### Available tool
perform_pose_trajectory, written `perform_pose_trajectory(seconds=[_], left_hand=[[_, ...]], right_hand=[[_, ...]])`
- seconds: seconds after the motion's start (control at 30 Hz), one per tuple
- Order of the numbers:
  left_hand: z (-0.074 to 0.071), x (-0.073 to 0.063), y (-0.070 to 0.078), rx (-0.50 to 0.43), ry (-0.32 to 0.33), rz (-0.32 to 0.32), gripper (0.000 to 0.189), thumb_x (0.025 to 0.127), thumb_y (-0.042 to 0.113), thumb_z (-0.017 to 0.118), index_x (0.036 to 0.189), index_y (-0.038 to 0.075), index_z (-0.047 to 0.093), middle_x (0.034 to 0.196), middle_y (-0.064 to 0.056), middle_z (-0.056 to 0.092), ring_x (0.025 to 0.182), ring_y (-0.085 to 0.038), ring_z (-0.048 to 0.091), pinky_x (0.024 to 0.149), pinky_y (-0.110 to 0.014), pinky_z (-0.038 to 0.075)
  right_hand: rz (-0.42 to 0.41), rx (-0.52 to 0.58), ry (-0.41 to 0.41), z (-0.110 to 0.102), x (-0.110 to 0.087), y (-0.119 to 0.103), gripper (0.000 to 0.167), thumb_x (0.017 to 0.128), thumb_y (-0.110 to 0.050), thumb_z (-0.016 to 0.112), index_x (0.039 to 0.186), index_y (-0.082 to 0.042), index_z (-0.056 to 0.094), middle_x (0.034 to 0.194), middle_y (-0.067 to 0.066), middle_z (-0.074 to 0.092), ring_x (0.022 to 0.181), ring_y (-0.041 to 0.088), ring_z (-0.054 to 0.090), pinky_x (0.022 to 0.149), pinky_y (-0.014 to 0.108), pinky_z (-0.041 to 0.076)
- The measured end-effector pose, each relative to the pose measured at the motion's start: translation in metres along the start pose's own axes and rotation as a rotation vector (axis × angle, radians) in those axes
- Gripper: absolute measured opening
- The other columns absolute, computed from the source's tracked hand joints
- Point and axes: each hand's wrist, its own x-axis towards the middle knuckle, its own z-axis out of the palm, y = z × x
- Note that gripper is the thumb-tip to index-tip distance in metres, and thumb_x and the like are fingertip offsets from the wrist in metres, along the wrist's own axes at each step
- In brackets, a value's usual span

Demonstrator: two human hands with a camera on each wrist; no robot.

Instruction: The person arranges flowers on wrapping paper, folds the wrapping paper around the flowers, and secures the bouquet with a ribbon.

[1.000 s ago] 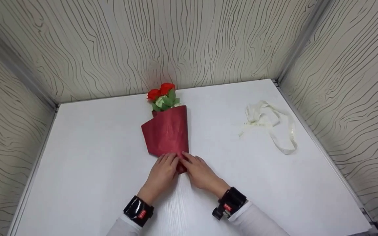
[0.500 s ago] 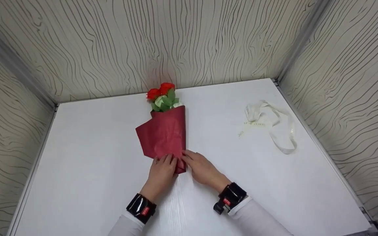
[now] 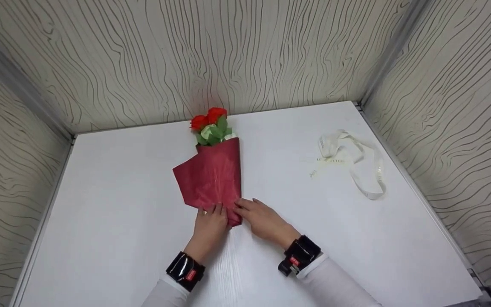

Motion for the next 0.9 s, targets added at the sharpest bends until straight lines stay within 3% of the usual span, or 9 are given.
perform_pose_trajectory(seconds=[0.23,0.37,0.57,0.9], left_hand=[[-0.004,-0.003,0.001,-0.050,-0.102,0.064,0.046,0.087,0.033,0.073,0.125,0.007,0.068,0.124,-0.010,0.066,0.113,-0.025,0.063,0.094,-0.054,0.047],[-0.006,-0.005,0.001,-0.069,-0.125,0.096,0.044,0.091,0.029,0.070,0.129,0.008,0.065,0.128,-0.010,0.064,0.116,-0.025,0.061,0.096,-0.054,0.045],[-0.006,-0.004,0.002,-0.030,-0.088,0.086,0.045,0.086,0.031,0.075,0.123,0.005,0.068,0.123,-0.011,0.066,0.112,-0.026,0.063,0.093,-0.053,0.048],[-0.005,-0.003,0.002,-0.005,-0.059,0.068,0.039,0.082,0.031,0.078,0.114,0.009,0.073,0.114,-0.010,0.069,0.103,-0.025,0.065,0.087,-0.050,0.050]], right_hand=[[0.020,0.057,0.007,-0.005,-0.010,-0.008,0.043,0.096,0.001,0.052,0.139,-0.005,0.054,0.140,0.011,0.051,0.129,0.024,0.049,0.105,0.035,0.040],[0.029,0.036,0.012,-0.006,-0.015,-0.012,0.042,0.095,0.000,0.054,0.138,-0.003,0.055,0.137,0.012,0.052,0.126,0.026,0.050,0.102,0.035,0.044],[0.032,-0.013,0.041,-0.005,-0.012,-0.013,0.043,0.092,0.001,0.057,0.134,-0.005,0.059,0.138,0.012,0.051,0.126,0.028,0.050,0.105,0.037,0.040],[0.042,-0.064,-0.014,-0.004,-0.004,-0.006,0.050,0.091,0.000,0.058,0.139,-0.013,0.057,0.143,0.009,0.047,0.131,0.023,0.045,0.101,0.045,0.044]])
